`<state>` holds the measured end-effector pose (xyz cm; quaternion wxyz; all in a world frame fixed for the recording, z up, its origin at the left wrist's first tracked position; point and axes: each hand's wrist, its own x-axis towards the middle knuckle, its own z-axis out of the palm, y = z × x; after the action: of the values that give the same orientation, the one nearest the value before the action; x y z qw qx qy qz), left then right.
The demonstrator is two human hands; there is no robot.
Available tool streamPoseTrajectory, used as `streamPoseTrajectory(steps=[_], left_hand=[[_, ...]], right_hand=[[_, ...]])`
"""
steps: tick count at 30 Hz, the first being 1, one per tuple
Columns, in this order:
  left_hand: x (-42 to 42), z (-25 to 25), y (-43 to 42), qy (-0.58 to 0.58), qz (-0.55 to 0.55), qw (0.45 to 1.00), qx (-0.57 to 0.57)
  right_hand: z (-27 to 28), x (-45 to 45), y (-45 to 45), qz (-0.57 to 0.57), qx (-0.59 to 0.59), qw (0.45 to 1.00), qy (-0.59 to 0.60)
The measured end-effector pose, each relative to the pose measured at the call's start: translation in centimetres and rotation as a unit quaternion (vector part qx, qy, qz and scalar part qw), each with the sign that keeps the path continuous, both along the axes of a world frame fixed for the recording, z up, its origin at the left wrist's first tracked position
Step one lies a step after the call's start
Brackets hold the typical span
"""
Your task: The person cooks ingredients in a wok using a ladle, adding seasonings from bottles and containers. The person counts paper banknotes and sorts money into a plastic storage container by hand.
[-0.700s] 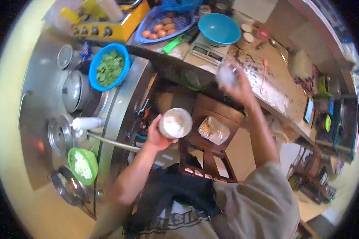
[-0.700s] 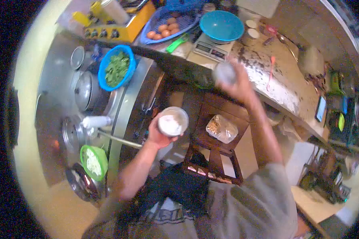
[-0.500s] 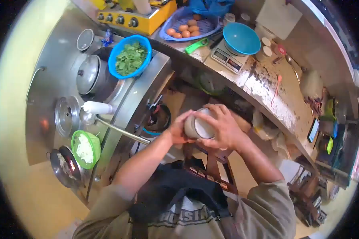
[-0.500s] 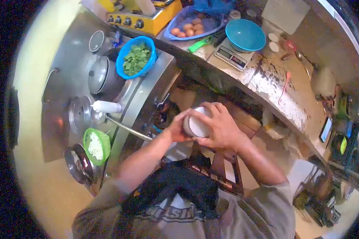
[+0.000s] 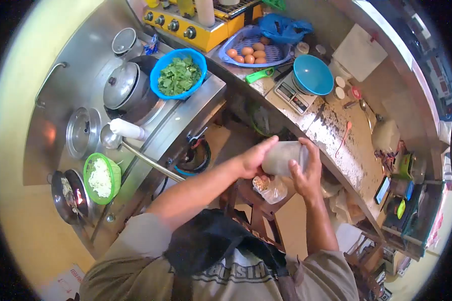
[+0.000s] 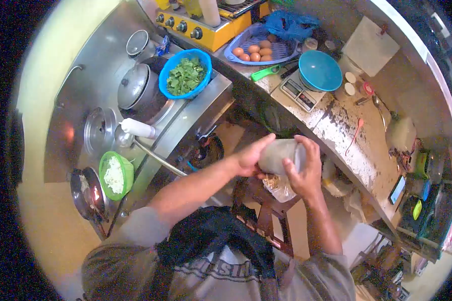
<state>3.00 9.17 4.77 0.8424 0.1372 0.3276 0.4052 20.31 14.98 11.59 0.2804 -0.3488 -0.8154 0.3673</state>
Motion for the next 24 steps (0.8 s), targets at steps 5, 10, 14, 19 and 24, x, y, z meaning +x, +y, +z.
streamPoseTrajectory(steps=[5,10,14,19,24], left_hand=[[4.2,1.5,-0.1,0.487,0.312,0.709,0.403],[5.2,-3.6,4.4,0.131,0.184,0.970,0.094],[5.0,1.3,2.1,0.231,0.131,0.960,0.087],[-0.1,1.3,-8.9,0.132,-0.090,0.962,0.220],[-6.9,1.9,-26.2,0.205,-0.076,0.946,0.240]], right_hand=[[1.3,2.0,2.0,-0.036,-0.197,0.973,0.116],[1.4,3.2,2.9,0.042,0.083,0.995,-0.032],[-3.5,5.7,9.9,-0.155,0.101,0.981,-0.056],[-6.2,7.2,20.4,-0.228,0.149,0.942,-0.194],[-2.4,3.3,19.4,-0.084,0.152,0.957,-0.232]])
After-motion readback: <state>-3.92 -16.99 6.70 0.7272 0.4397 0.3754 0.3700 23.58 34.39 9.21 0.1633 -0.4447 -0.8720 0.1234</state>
